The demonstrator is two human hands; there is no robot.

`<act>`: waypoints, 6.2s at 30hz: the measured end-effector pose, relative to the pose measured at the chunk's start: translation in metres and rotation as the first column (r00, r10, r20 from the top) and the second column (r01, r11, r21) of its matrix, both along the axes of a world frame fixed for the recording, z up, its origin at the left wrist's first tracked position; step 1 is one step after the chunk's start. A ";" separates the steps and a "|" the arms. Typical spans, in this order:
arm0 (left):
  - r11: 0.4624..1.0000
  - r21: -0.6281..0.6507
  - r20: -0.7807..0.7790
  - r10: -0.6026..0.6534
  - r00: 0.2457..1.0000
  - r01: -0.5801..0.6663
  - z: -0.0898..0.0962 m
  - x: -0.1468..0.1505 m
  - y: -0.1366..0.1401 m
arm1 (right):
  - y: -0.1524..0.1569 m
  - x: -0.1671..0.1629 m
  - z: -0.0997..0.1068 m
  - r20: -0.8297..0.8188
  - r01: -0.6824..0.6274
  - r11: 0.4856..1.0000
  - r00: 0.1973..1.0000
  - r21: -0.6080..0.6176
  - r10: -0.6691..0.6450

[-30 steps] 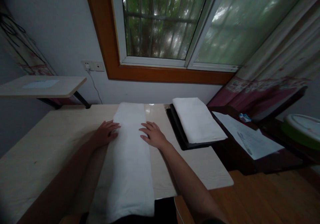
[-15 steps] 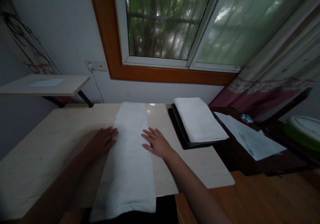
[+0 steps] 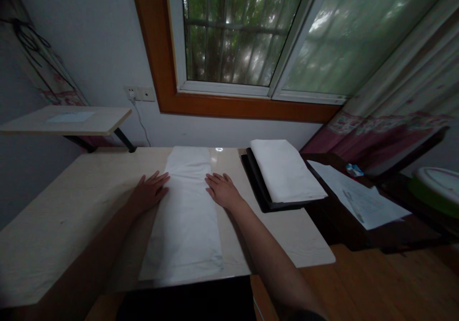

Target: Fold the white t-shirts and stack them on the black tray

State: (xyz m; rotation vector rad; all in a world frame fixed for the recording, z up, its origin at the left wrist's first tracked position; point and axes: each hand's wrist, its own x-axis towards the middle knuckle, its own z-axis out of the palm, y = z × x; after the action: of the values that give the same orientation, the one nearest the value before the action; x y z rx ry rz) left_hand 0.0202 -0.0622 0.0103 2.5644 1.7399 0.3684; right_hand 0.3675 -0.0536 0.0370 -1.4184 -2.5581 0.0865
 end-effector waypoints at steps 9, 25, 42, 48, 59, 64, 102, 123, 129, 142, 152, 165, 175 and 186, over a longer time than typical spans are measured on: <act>0.996 0.020 -0.001 -0.086 0.996 0.086 0.001 0.000 -0.012 | -0.022 -0.089 -0.002 -0.165 0.011 0.996 0.986 0.093 0.004; 0.998 0.065 -0.022 0.021 1.000 -0.019 -0.007 0.002 -0.025 | -0.057 -0.008 -0.025 -0.021 0.149 0.989 0.989 0.021 -0.149; 0.991 0.134 0.041 0.014 0.999 -0.019 -0.012 -0.002 -0.025 | -0.076 0.002 -0.024 -0.095 0.230 0.970 0.970 0.079 -0.223; 0.996 0.084 0.041 0.033 0.999 -0.036 -0.009 -0.003 -0.024 | -0.078 0.000 -0.019 -0.100 0.232 0.969 0.970 0.087 -0.223; 0.997 0.055 0.071 0.047 0.996 -0.051 -0.005 -0.002 -0.026 | -0.076 0.004 -0.024 -0.126 0.228 0.971 0.968 0.071 -0.218; 0.998 0.053 0.089 0.032 0.996 -0.037 -0.006 -0.005 -0.025 | -0.078 0.004 -0.022 -0.138 0.226 0.972 0.966 0.056 -0.217; 0.990 0.142 0.210 -0.015 0.978 -0.015 -0.020 -0.015 -0.018 | -0.075 0.010 -0.027 -0.212 0.215 0.975 0.957 0.054 -0.200; 0.994 0.092 0.227 0.041 0.973 -0.063 -0.014 -0.014 -0.019 | -0.079 0.013 -0.030 -0.237 0.179 0.981 0.959 0.071 -0.157; 0.995 0.083 0.190 0.033 0.981 -0.050 -0.014 -0.013 -0.020 | -0.080 0.013 -0.029 -0.240 0.170 0.982 0.959 0.076 -0.148; 0.980 0.124 0.106 -0.169 0.980 0.156 -0.003 -0.009 -0.039 | -0.082 0.019 -0.025 -0.299 0.099 0.993 0.951 0.064 -0.076; 0.952 -0.010 0.072 -0.306 0.949 0.307 0.009 -0.009 -0.087 | -0.094 0.042 -0.015 -0.310 -0.107 0.991 0.948 -0.078 0.077; 0.879 0.106 0.061 -0.473 0.879 0.465 0.015 0.010 -0.105 | -0.108 0.047 -0.014 -0.337 -0.219 0.970 0.926 -0.103 0.173; 0.850 0.080 0.189 -0.526 0.829 0.521 -0.003 0.001 -0.100 | -0.103 0.050 -0.020 -0.381 -0.262 0.954 0.905 -0.142 0.192; 0.834 0.008 0.287 -0.530 0.798 0.551 0.006 0.007 -0.105 | -0.105 0.049 -0.006 -0.533 -0.312 0.920 0.834 -0.237 0.145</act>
State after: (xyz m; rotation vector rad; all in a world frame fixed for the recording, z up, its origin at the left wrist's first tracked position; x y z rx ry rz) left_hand 0.0270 -0.1667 0.0165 2.6405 0.8512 0.5810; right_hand 0.4167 -0.1584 0.0310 -0.9787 -2.3056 0.8312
